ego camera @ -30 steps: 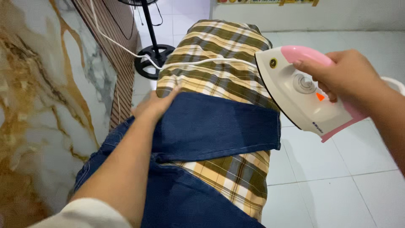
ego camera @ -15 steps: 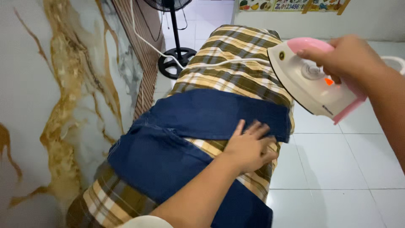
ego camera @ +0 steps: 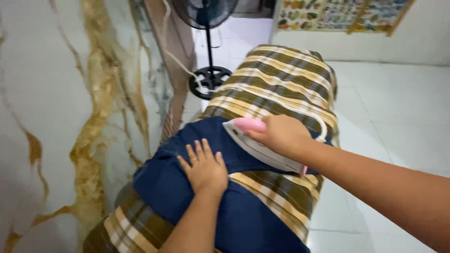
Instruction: The person irons a pair of blue jeans on a plaid-covered ironing board. They repeatedly smooth the fabric with one hand and move a pink and white iron over the legs and waist area, repositioning the jeans several times to cover different sections.
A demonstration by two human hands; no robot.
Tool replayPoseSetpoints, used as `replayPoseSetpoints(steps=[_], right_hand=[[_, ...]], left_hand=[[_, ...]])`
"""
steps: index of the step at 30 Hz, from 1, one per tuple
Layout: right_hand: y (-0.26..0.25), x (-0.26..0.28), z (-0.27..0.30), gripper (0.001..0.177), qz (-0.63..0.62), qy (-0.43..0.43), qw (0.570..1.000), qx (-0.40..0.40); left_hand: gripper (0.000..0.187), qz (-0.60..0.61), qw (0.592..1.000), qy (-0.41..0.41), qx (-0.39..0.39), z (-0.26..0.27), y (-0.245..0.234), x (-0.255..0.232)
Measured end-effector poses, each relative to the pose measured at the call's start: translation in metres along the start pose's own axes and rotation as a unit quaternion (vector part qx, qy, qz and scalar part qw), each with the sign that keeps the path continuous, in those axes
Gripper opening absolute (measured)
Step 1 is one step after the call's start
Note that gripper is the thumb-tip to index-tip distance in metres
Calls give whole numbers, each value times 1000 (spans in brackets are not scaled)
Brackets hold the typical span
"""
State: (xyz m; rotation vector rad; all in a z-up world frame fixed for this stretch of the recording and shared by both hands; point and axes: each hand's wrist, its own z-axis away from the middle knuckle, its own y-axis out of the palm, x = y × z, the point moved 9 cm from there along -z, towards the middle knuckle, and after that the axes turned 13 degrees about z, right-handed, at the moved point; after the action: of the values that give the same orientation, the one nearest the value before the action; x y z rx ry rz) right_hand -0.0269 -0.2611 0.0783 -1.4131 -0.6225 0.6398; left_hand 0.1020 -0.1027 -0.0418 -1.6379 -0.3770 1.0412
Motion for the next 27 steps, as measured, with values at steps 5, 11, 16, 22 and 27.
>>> replayPoseSetpoints(steps=[5, 11, 16, 22, 27], right_hand=[[4, 1, -45, 64, -10, 24, 1000, 4], [0, -15, -37, 63, -145, 116, 970, 156], [6, -39, 46, 70, 29, 77, 996, 38], [18, -77, 2, 68, 8, 151, 987, 58], [10, -102, -44, 72, -151, 160, 975, 18]], left_hand=[[67, -24, 1000, -6, 8, -6, 19, 0], [67, -9, 999, -13, 30, -7, 9, 1], [66, -25, 999, -2, 29, -4, 13, -5], [67, -35, 998, -10, 49, -3, 9, 1], [71, -7, 988, -72, 135, -20, 17, -6]])
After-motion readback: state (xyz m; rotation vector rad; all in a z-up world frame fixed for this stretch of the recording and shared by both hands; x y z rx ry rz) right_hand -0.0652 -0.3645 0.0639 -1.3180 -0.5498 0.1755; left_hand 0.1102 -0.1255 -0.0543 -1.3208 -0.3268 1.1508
